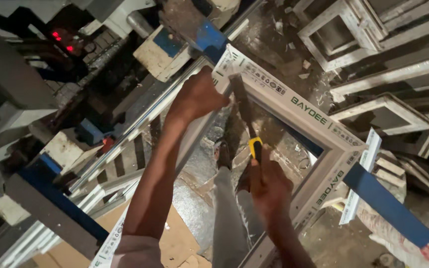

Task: The person holds a white uPVC window frame on a work table and files its cut edges with a hand file, working along the frame members. They reposition and flip the frame to file different edges and sides, then lift and turn the frame to reach other corners.

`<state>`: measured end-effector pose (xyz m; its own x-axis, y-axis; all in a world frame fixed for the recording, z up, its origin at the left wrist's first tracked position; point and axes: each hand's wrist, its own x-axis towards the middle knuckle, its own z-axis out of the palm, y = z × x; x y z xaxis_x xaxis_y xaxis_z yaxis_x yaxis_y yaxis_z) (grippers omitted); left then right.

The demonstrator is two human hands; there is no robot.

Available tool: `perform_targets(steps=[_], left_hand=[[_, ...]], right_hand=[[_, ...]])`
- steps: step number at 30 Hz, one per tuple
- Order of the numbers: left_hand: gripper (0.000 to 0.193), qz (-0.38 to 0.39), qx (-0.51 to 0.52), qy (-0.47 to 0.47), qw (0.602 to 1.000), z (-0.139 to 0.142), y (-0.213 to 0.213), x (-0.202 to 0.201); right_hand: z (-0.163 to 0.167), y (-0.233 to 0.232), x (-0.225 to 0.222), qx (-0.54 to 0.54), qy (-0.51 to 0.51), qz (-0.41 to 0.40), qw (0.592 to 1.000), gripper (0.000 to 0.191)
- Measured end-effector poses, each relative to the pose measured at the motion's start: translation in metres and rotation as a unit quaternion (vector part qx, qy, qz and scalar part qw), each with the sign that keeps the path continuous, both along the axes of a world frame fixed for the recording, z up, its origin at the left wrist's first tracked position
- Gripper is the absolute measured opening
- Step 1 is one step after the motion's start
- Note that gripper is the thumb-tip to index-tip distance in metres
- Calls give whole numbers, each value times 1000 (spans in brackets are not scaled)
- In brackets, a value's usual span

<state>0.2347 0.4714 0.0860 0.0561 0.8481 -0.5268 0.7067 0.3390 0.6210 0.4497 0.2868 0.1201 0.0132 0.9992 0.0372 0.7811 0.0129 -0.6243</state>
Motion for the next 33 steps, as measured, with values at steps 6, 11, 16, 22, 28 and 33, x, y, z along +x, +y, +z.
perform_targets(steps=[6,11,16,22,28,33], left_hand=[[65,35,26,-16,999,0,-8,5],[61,27,41,7,999,-5,-6,4],[61,41,50,-12,998,-4,-2,-3],[72,25,103,-1,994,-6,-1,-7],[68,-5,51,68,996,-10,9,-7],[69,16,81,46,995,-10,11,-8]], right_hand=[[-3,13,-11,-32,-22,-24,999,40],[-2,28,-22,49,-28,-2,998,36],[-6,36,-32,48,25,-4,999,32],[-16,47,-36,62,-19,16,998,38],[-17,43,-22,36,-10,10,999,40],[-9,21,-12,70,-9,38,997,37]])
